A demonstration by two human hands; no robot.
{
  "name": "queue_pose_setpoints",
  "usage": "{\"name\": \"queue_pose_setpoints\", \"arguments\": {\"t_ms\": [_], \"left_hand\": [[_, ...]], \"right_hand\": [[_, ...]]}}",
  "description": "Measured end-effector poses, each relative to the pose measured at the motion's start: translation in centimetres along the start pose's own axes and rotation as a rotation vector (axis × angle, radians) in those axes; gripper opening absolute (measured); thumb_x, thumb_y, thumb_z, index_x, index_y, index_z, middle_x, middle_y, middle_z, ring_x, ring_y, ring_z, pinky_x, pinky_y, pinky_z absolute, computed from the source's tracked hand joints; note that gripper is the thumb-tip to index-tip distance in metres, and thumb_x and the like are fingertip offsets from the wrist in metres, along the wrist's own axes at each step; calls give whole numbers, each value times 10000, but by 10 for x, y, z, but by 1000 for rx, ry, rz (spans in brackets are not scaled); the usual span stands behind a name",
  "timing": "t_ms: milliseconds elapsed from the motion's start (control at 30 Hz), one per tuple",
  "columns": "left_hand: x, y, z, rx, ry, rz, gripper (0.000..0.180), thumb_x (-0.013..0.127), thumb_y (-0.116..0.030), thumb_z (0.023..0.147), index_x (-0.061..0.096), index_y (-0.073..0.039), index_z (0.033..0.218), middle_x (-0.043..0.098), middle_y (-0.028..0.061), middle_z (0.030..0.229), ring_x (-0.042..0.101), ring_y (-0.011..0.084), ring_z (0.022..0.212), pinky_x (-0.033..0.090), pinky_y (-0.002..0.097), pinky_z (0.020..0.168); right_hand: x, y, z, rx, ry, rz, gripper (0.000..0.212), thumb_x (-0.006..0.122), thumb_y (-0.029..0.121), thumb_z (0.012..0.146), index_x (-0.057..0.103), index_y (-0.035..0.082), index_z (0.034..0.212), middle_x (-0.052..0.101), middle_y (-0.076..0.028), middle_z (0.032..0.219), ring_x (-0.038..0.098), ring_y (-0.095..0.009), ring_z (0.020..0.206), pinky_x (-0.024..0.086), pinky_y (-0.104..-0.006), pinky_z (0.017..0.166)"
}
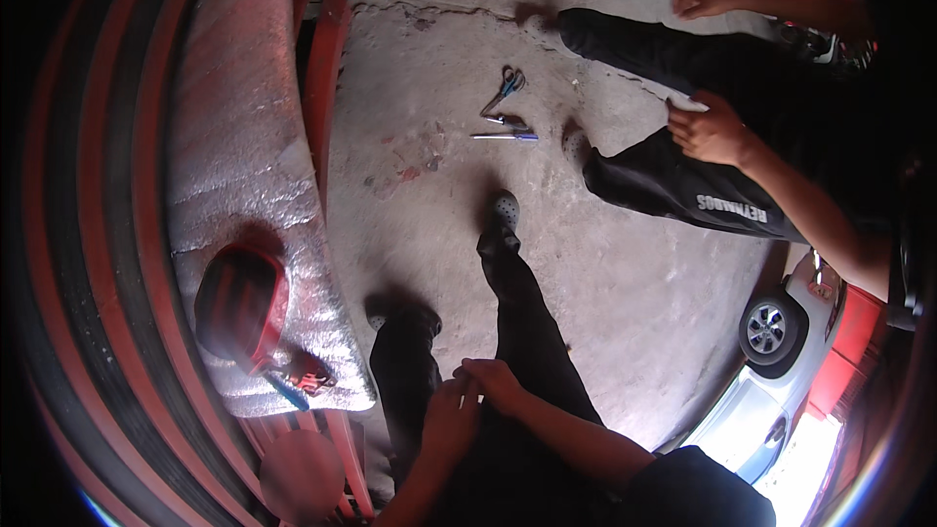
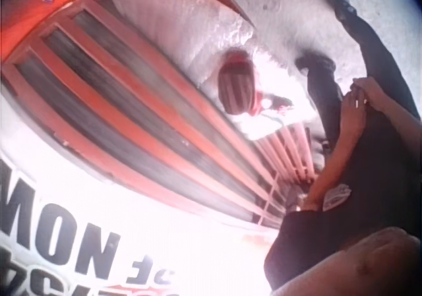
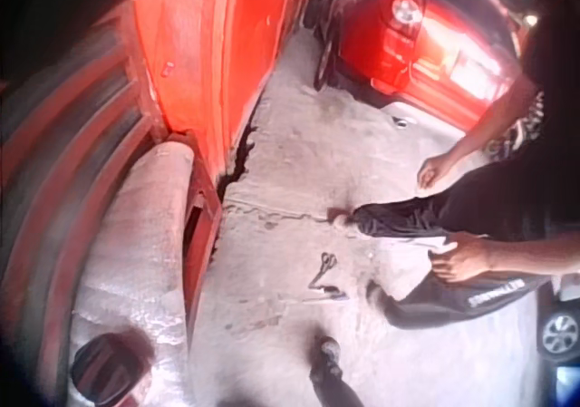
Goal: The person disassembles a red car side mirror, removes the internal bulb and reflector, and reassembles the unit. They then walk toward a red car and hand the mirror to another person.
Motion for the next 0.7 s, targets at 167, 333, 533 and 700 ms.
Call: {"name": "queue_pose_setpoints", "arguments": {"t_ms": [167,333,533,700], "left_hand": [[30,21,4,-318,-196,112,474,680,-151,893,576,9,1327,633,241,1249,580,442,1181,460,542,1020],[77,34,-14,-798,-79,221,573,699,-238,897,537,-6,1395,599,245,1331,521,468,1255,421,566,1074],[138,31,-17,-615,14,231,624,737,-296,857,555,-8,1380,574,274,1373,499,453,1315,359,603,1126],[108,45,-27,-689,76,273,661,760,-346,823,556,-89,1398,518,255,1406,461,480,1320,384,629,1095]], "right_hand": [[-73,84,37,-131,-133,-108,266,564,169,1048,705,-33,1148,729,-109,986,709,-185,873,586,-350,816],[-217,153,102,-528,-120,-698,347,487,-20,934,663,-45,1233,721,-121,989,704,-202,840,597,-355,779],[-243,273,135,-295,-330,-205,283,536,35,972,657,-78,1202,717,-143,986,705,-217,814,593,-325,728],[-213,255,162,-380,-213,-62,270,592,58,959,664,-76,1182,718,-147,971,711,-219,824,598,-336,741]]}}
Point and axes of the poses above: each hand's wrist, its own z-axis towards the middle knuckle, its own x-axis out of the palm, y = z × x, the point moved 2 cm from there along z, towards the middle knuckle
